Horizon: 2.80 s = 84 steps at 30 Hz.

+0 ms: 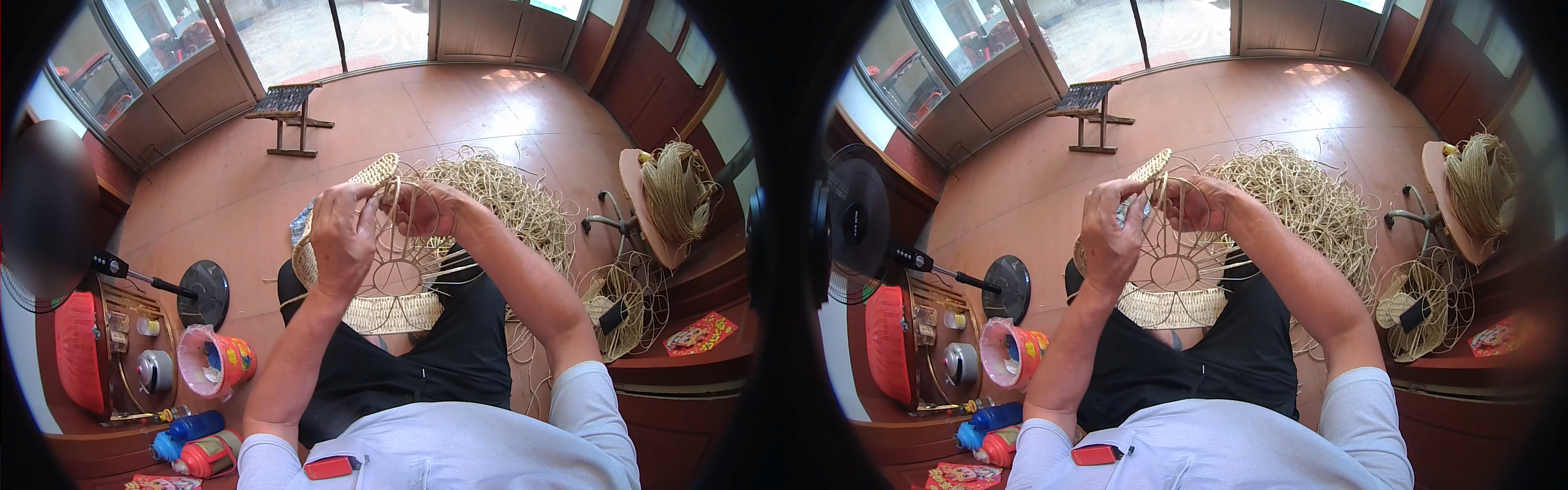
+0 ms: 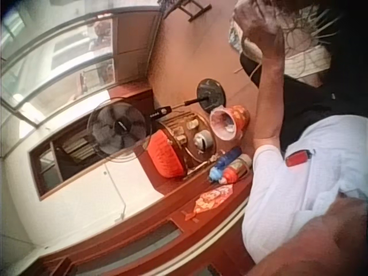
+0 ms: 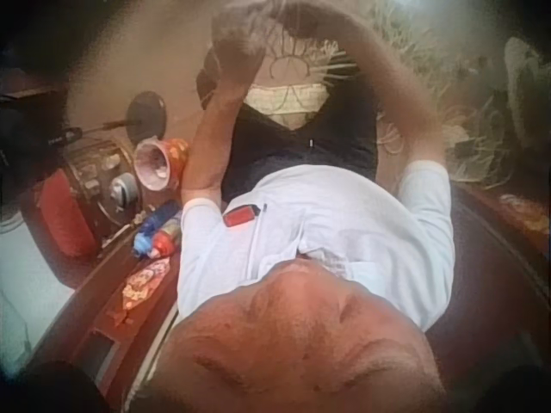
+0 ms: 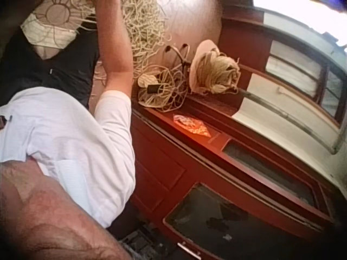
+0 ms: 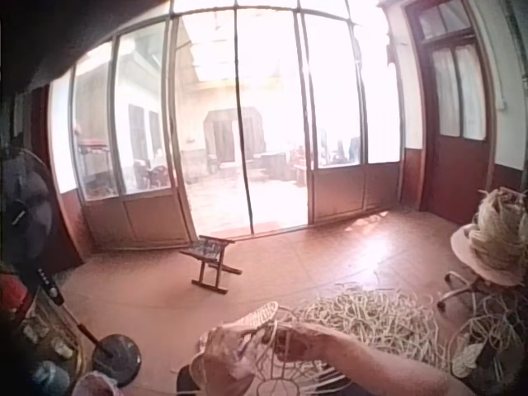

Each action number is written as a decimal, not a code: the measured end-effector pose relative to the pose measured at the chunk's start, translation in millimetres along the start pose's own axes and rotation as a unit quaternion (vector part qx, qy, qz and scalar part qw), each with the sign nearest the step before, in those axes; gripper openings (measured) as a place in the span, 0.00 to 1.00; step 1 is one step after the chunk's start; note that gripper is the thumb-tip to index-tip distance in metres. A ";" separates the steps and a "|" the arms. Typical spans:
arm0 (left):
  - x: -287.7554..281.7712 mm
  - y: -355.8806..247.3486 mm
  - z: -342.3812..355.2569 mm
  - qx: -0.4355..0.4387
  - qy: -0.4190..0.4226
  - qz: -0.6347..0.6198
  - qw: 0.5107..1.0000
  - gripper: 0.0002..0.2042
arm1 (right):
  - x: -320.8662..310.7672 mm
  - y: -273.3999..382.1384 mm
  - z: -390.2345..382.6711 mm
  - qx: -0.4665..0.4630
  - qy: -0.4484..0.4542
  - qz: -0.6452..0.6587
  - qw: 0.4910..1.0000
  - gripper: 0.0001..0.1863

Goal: Weaving a basket from straw using a metal frame.

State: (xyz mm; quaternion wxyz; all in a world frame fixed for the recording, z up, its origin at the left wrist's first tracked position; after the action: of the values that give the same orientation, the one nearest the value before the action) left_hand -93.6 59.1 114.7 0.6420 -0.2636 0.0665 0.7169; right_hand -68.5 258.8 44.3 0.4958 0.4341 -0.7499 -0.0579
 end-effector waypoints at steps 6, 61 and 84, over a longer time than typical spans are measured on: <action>11.3 -15.2 -23.5 -0.041 0.057 0.076 0.995 0.07 | -19.1 -6.2 10.0 0.053 0.036 -0.057 0.996 0.09; -492.1 118.1 -75.3 -0.293 -0.182 0.106 0.933 0.14 | 73.0 2.3 -67.0 -0.560 -0.400 -0.524 0.502 0.08; -30.9 -56.5 -82.4 -0.054 0.109 -0.145 0.982 0.12 | 6.5 18.4 -38.8 -0.177 -0.168 -0.074 0.967 0.10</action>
State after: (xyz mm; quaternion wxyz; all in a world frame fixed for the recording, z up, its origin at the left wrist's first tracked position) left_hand -14.4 5.4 72.5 0.7129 -0.3813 0.0581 0.5857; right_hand -49.5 278.9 77.7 0.4264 0.3777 -0.7660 -0.2981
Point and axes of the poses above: each hand's wrist, its own z-axis towards the middle knuckle, its own x-axis out of the palm, y = z × x, the point moved 3 cm from there along z, towards the middle knuckle, and after that the axes turned 13 degrees about x, right-handed, at the moved point
